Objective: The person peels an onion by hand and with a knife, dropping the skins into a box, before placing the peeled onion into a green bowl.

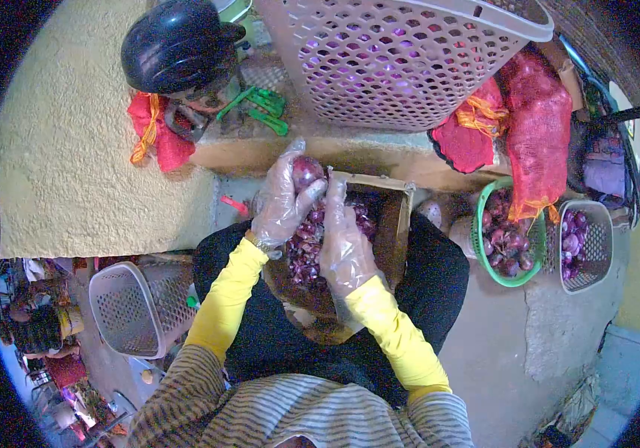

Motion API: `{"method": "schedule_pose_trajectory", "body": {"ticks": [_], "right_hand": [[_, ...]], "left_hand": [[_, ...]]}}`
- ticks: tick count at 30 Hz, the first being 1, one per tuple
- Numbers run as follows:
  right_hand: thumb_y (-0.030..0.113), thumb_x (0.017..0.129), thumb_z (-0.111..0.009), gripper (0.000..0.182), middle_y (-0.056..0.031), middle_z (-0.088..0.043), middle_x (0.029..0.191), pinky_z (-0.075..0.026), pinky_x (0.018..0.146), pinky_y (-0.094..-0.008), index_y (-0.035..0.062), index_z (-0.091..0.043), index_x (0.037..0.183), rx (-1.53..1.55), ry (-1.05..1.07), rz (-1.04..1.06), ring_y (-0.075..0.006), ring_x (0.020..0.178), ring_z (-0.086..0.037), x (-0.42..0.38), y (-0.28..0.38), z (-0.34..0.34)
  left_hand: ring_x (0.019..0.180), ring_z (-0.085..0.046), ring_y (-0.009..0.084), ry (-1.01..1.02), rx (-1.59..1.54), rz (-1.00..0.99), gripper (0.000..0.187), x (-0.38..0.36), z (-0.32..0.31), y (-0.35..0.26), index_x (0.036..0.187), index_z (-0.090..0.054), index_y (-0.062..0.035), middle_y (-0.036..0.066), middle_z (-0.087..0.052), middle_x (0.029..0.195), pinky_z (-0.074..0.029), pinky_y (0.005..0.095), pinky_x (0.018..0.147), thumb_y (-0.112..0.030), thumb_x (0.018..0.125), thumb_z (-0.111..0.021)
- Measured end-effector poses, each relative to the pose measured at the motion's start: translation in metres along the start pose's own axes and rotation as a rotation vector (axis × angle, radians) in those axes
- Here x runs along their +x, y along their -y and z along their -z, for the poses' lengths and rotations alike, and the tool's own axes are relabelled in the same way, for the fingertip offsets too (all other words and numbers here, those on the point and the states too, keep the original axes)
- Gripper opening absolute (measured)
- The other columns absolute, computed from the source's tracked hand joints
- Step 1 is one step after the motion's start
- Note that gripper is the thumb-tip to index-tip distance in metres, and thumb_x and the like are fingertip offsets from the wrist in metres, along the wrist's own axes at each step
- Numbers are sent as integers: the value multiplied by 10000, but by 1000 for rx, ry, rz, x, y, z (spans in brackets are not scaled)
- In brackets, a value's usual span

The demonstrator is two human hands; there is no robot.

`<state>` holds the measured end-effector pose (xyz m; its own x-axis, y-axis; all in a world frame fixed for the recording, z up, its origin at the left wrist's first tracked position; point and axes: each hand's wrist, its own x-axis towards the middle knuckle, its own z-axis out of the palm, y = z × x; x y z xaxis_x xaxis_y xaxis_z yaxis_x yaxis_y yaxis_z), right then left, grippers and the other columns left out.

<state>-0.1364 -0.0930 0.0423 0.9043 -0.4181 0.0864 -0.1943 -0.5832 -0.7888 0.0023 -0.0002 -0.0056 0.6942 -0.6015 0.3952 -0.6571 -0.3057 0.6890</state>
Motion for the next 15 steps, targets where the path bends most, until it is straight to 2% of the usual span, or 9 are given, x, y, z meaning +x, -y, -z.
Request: {"method": "schedule_pose_trajectory", "body": {"ticks": [9,12,15], "right_hand": [[-48,939,-430,666,-369,-563,1189,-499,899,-501,-7,-214,1568,-16,-20,28,-517,1075,-592,4,-10,-5],[-44,941,-429,661,-369,-564,1191,-500,894,-505,-10,-216,1566,-37,11,4,-522,1078,-589,2,-7,-5],[-33,943,-435,658,-369,-564,1194,-501,891,-513,-3,-222,1565,22,27,-5,-524,1083,-584,-1,-5,-3]], "left_hand": [[1291,-529,386,-30,-31,-25,693,-1,-5,2,1428,-401,-1,243,-498,1451,-408,446,1100,-192,875,-772],[1291,-529,386,-18,3,-2,692,-1,-3,0,1428,-404,-1,244,-505,1444,-411,444,1097,-168,868,-775],[1286,-532,386,32,-96,58,674,-3,-3,3,1425,-413,3,243,-509,1439,-411,438,1095,-177,877,-763]]}}
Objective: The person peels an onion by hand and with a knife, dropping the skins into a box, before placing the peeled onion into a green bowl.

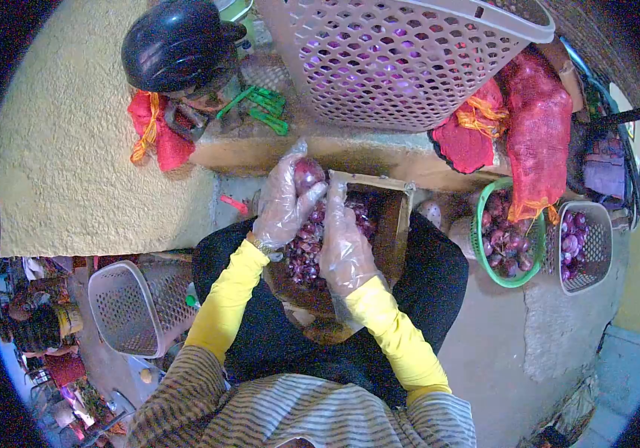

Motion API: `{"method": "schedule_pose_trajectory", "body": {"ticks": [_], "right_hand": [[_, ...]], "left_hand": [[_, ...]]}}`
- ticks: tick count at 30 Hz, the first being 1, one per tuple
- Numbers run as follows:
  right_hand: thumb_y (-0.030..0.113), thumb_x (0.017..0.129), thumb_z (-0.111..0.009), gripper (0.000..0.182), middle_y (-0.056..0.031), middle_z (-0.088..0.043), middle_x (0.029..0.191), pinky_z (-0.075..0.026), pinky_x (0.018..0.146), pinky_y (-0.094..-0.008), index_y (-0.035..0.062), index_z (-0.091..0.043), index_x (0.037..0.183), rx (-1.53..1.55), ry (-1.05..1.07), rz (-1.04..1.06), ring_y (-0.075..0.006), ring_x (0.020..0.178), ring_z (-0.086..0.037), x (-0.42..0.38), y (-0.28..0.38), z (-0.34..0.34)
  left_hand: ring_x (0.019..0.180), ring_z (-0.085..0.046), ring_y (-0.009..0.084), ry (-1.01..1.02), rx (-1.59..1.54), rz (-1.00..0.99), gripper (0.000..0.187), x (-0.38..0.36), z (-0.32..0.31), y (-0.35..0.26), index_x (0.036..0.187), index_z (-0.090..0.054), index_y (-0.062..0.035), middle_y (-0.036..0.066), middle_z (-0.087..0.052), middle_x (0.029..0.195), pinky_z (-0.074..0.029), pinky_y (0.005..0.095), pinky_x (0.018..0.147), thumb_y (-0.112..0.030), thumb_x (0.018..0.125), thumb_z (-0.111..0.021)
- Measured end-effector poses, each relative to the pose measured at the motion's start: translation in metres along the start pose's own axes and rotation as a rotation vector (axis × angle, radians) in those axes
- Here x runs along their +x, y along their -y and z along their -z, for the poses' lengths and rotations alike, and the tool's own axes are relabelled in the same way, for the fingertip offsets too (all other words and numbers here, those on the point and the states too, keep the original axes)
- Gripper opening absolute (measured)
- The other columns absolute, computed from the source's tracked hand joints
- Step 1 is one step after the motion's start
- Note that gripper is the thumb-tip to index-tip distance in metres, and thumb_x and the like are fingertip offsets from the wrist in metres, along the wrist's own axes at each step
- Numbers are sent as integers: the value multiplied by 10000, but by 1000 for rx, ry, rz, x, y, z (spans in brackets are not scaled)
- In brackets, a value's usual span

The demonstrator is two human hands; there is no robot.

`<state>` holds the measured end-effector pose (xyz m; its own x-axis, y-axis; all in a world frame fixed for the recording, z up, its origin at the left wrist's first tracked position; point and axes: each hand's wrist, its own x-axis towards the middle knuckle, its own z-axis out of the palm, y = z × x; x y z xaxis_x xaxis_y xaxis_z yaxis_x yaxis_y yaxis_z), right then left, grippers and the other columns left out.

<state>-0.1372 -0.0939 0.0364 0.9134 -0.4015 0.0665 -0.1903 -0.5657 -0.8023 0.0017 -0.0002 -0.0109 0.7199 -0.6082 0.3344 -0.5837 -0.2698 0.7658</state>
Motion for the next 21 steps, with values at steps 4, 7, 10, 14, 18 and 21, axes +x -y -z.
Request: {"method": "schedule_pose_trajectory", "body": {"ticks": [4,7,10,14,18,21], "right_hand": [[-28,945,-433,666,-366,-567,1188,-501,885,-517,16,-215,1573,-49,3,-32,-526,1075,-587,6,-2,-2],[-22,945,-427,677,-365,-567,1186,-503,887,-520,28,-200,1581,-50,43,-70,-527,1076,-587,3,2,-2],[-35,933,-425,693,-366,-566,1185,-503,879,-529,32,-192,1582,-17,29,-31,-532,1082,-583,1,-3,-3],[-67,905,-438,738,-369,-568,1179,-504,879,-530,30,-169,1585,-52,29,-21,-533,1078,-585,4,-1,-2],[-61,901,-450,755,-365,-576,1166,-513,866,-529,26,-150,1589,-57,52,-34,-537,1034,-599,-2,-7,-7],[-52,904,-453,749,-362,-582,1149,-511,847,-533,15,-150,1585,-68,30,-8,-538,1008,-608,7,-14,-9]], "left_hand": [[1250,-552,380,-33,69,8,663,1,4,-9,1430,-417,5,235,-530,1409,-417,430,1085,-184,888,-747],[1246,-551,378,-43,73,-4,664,1,2,-7,1435,-414,9,234,-536,1394,-410,432,1090,-201,895,-739],[1260,-541,377,-40,63,-11,665,-1,3,-8,1436,-409,14,241,-532,1396,-401,435,1098,-216,902,-731],[1224,-558,351,-108,100,-73,667,-1,0,-8,1441,-403,16,225,-554,1353,-415,429,1077,-219,908,-728],[1173,-570,325,-70,68,-3,664,-3,-1,-1,1440,-401,17,199,-573,1293,-426,423,1055,-216,911,-728],[1110,-589,300,-31,-22,34,648,-6,-5,0,1432,-408,15,178,-595,1210,-435,417,1037,-197,911,-730]]}}
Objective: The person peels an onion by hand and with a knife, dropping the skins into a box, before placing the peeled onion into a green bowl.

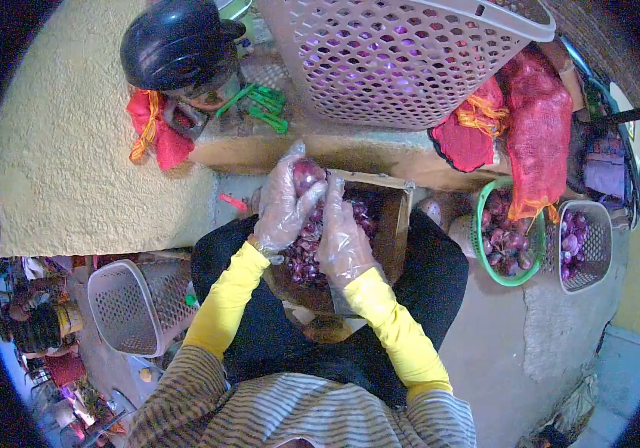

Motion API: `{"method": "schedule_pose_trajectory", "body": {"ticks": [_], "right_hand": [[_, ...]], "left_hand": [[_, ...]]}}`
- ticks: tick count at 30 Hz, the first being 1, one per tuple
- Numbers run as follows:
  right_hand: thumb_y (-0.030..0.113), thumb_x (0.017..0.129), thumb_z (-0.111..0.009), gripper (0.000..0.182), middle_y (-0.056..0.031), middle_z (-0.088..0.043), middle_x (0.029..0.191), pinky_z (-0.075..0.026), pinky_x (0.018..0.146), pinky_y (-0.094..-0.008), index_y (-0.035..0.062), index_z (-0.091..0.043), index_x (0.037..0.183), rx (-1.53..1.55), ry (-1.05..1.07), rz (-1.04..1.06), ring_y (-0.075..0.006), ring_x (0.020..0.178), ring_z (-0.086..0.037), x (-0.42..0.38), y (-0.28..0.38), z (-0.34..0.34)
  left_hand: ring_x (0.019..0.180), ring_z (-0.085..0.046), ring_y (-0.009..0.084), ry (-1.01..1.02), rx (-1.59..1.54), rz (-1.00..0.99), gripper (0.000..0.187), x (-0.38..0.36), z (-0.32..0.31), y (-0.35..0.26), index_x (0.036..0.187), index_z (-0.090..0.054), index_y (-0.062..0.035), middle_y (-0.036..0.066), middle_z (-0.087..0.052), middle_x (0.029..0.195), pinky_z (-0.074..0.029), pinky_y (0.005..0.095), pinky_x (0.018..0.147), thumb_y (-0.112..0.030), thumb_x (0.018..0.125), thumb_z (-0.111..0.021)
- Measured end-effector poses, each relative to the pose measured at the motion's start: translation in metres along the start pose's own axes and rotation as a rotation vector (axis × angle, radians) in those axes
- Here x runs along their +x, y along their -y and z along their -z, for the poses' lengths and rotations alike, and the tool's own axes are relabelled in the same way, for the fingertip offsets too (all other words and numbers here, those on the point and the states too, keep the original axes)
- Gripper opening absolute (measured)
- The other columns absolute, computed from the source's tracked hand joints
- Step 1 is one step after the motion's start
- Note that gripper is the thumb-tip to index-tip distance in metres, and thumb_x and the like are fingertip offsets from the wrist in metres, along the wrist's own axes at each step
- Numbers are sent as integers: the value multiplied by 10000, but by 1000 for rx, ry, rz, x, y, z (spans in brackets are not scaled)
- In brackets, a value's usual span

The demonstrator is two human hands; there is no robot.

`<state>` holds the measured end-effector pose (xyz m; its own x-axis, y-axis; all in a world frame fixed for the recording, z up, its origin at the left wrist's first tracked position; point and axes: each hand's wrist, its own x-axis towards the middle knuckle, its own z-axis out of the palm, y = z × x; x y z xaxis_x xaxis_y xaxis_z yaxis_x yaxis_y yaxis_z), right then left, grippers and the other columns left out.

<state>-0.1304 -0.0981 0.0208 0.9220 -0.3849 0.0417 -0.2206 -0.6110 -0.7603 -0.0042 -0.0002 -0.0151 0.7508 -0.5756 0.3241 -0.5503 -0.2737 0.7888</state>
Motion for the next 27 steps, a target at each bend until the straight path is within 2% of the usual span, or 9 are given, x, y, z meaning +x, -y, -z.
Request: {"method": "schedule_pose_trajectory", "body": {"ticks": [2,9,13,15,18,22,23,24,27], "right_hand": [[-52,905,-451,747,-363,-583,1141,-509,843,-535,11,-148,1584,0,18,-21,-538,1003,-610,-4,6,2],[-46,924,-446,716,-360,-591,1112,-500,865,-521,-6,-160,1579,8,38,-65,-538,1017,-598,-2,10,7],[-33,939,-447,663,-369,-580,1184,-498,930,-471,-36,-215,1560,101,-19,50,-512,1106,-598,-9,-3,3],[0,980,-446,597,-346,-553,1325,-466,1009,-409,-54,-260,1545,118,-73,218,-428,1218,-595,-7,-11,1],[57,1010,-435,573,-311,-456,1469,-338,1163,-403,-69,-256,1539,382,59,66,-389,1396,-449,-13,-5,14],[131,1057,-443,543,-261,-491,1467,-381,1113,-357,-34,-271,1545,625,0,27,-307,1355,-501,-11,-10,17],[137,1064,-443,480,-198,-611,1306,-461,1017,-340,-17,-345,1507,587,6,-106,-247,1182,-613,-14,-15,16],[137,1064,-443,480,-198,-611,1306,-461,1017,-340,-17,-345,1507,586,7,-105,-247,1182,-613,-12,-15,20],[138,1069,-440,358,-23,-611,901,-523,798,-285,17,-451,1406,833,56,-85,-94,781,-594,0,-21,18]], "left_hand": [[1284,-510,411,14,-8,24,721,2,1,1,1428,-400,15,270,-497,1418,-397,460,1095,-278,885,-773],[1235,-536,409,41,-18,28,695,2,0,6,1421,-405,12,259,-530,1363,-411,454,1073,-293,902,-753],[1155,-574,369,28,-181,114,657,6,5,8,1417,-412,11,237,-565,1301,-431,439,1038,-288,924,-728],[1093,-618,290,7,-195,113,624,10,8,11,1417,-412,17,191,-585,1265,-473,393,989,-271,946,-703],[1111,-617,240,15,-509,293,547,15,12,10,1409,-425,-3,158,-585,1259,-517,354,954,-240,978,-665],[1066,-620,169,-28,-824,501,446,14,16,12,1358,-493,-15,81,-652,1145,-553,375,875,-349,1063,-500],[1101,-614,175,-15,-841,466,456,12,10,25,1338,-521,-28,80,-653,1151,-561,392,868,-391,1067,-468],[1137,-608,182,-4,-859,430,476,12,9,27,1318,-549,-42,78,-653,1157,-569,408,860,-433,1071,-437],[1094,-625,191,98,-1028,556,472,14,11,32,1267,-596,-43,76,-655,1144,-565,392,849,-445,1066,-448]]}}
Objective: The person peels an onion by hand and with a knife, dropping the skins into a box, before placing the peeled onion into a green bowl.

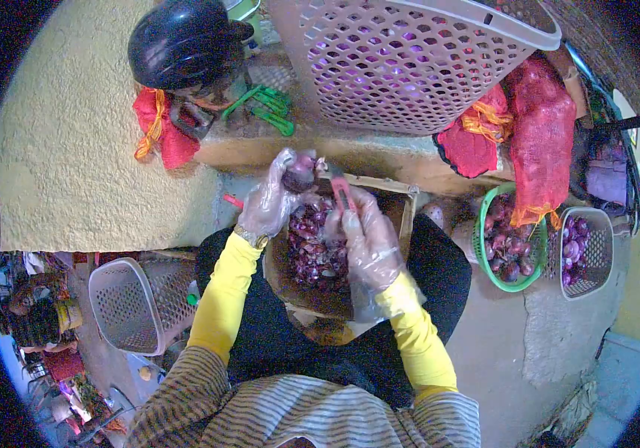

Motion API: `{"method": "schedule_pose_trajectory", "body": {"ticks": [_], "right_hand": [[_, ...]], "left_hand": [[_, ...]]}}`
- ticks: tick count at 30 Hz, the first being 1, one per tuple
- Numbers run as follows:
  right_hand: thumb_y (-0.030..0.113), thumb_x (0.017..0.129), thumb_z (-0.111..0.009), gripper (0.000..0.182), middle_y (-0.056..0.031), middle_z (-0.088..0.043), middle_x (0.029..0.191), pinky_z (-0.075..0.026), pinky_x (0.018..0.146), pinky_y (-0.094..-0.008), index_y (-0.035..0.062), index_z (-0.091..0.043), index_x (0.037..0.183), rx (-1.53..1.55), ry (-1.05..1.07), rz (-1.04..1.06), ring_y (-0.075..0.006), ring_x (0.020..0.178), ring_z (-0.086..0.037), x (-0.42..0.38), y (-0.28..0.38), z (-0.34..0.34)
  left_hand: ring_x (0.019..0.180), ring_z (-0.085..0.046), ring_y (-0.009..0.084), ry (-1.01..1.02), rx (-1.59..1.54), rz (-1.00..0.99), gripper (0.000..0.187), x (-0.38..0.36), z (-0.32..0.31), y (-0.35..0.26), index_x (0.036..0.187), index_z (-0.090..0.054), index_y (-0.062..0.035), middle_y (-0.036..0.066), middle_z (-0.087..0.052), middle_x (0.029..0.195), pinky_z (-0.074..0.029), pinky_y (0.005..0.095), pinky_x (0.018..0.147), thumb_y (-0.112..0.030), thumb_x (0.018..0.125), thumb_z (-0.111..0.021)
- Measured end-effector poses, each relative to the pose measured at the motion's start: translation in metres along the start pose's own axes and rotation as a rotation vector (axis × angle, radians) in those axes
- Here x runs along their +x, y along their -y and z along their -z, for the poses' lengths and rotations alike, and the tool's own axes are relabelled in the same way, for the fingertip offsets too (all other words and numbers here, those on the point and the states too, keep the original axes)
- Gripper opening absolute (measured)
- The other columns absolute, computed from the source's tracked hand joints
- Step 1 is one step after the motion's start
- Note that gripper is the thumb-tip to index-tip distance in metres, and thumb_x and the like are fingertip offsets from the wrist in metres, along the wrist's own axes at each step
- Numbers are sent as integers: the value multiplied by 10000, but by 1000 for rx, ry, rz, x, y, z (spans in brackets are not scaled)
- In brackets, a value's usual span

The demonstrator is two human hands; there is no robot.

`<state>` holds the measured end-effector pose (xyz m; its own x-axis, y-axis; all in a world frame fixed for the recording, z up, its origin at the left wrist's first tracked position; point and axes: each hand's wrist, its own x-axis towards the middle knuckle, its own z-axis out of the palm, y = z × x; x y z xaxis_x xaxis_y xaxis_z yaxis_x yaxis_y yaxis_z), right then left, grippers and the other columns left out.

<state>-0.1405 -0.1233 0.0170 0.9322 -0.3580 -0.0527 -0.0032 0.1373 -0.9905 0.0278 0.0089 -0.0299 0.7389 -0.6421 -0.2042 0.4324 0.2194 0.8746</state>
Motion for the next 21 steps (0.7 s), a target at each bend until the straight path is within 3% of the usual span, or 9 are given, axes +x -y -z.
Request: {"method": "schedule_pose_trajectory", "body": {"ticks": [3,5,7,8,9,11,14,17,21], "right_hand": [[129,1059,-450,364,-39,-617,876,-513,732,-296,11,-451,1403,-279,28,228,-127,765,-609,25,8,20],[134,1052,-463,366,-39,-620,853,-510,726,-304,33,-464,1403,-269,8,153,-130,747,-603,40,21,24],[149,1048,-471,388,-67,-614,824,-510,699,-331,64,-457,1426,-592,44,134,-173,700,-602,51,38,27],[163,1039,-485,354,-127,-667,882,-524,717,-373,76,-518,1381,-445,31,-14,-262,741,-660,51,45,21],[163,1039,-485,354,-127,-667,882,-524,717,-373,76,-518,1381,-444,34,-13,-262,741,-660,52,40,21],[181,1030,-510,298,-179,-704,976,-545,761,-418,58,-600,1286,-669,-4,331,-350,842,-698,54,29,24],[192,1009,-550,256,-202,-710,1047,-549,818,-439,54,-658,1195,-808,0,501,-384,944,-696,49,36,18],[191,989,-576,263,-220,-700,1030,-549,825,-453,50,-659,1195,-875,45,462,-401,944,-683,50,42,15],[186,982,-578,272,-227,-696,1026,-546,829,-459,46,-654,1203,-918,-10,485,-406,941,-680,57,25,22]], "left_hand": [[997,-637,200,-22,-232,161,482,-14,-27,-34,1237,-611,-38,71,-659,1120,-563,377,813,-458,1062,-452],[960,-634,199,-1,-270,206,481,-8,-21,-29,1234,-614,-35,74,-660,1114,-560,374,801,-457,1058,-463],[924,-631,199,20,-309,250,481,-2,-17,-22,1232,-616,-32,77,-662,1107,-557,371,789,-456,1055,-473],[918,-629,198,16,-309,225,477,0,-17,-17,1235,-615,-36,77,-660,1113,-556,367,795,-455,1051,-483],[913,-627,197,12,-308,201,473,2,-18,-18,1237,-615,-40,78,-658,1120,-556,364,800,-455,1048,-492],[952,-626,196,61,-425,234,461,5,-21,-19,1245,-610,-60,82,-657,1151,-560,364,813,-460,1044,-502],[896,-633,165,-15,-388,171,470,3,-35,-26,1173,-620,-87,67,-658,1061,-566,318,734,-521,1029,-513],[947,-611,146,65,-435,170,431,3,-28,-22,1174,-621,-103,56,-639,1095,-557,313,760,-498,1036,-515],[1029,-612,184,124,-324,189,459,7,-19,-11,1310,-569,-84,62,-633,1209,-561,349,811,-456,1061,-470]]}}
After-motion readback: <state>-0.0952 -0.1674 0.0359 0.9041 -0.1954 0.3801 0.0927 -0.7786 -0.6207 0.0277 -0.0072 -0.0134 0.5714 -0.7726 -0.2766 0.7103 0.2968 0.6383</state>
